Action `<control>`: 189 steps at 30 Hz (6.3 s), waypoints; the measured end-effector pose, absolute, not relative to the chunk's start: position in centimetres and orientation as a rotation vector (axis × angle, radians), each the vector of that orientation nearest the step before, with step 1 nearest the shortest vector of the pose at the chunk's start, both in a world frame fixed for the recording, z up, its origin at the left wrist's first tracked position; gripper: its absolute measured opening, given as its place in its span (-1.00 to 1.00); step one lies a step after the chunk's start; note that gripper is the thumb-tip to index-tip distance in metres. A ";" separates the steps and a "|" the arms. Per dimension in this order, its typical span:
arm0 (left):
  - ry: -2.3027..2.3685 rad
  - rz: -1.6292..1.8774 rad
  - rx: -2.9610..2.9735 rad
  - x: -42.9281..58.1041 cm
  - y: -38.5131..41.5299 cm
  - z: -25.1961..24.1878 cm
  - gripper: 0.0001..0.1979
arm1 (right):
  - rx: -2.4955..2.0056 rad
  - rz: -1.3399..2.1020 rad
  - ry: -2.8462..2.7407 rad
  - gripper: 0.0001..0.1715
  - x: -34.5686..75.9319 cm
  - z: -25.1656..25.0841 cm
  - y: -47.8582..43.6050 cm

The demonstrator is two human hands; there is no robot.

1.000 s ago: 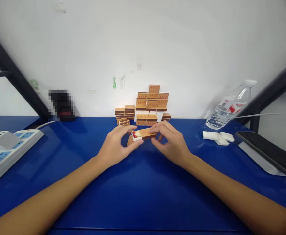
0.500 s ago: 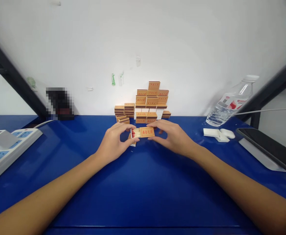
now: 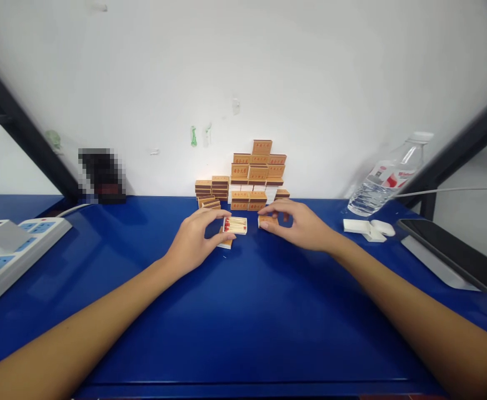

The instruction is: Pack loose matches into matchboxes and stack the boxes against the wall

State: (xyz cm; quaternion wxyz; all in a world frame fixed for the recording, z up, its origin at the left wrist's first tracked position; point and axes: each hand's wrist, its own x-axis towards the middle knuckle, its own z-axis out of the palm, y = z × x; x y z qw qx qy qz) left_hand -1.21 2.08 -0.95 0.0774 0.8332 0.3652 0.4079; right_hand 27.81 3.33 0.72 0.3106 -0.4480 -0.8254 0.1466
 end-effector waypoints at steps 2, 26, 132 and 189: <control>1.020 1.197 2.513 -1.0 1.9 -1.0 -0.60 | -1.155 0.679 -2.044 -0.52 26.3 1.0 2.4; 1.074 1.196 2.282 -0.3 1.7 -1.1 -0.62 | -1.044 0.697 -1.937 -0.79 23.2 -1.4 0.5; 1.281 0.751 2.441 1.8 1.5 -1.5 -0.55 | -1.824 -0.325 -1.966 -0.61 20.6 0.2 3.0; 1.465 0.636 2.724 -2.7 4.3 0.0 -0.77 | -1.845 0.238 -1.469 -0.56 31.7 3.7 3.4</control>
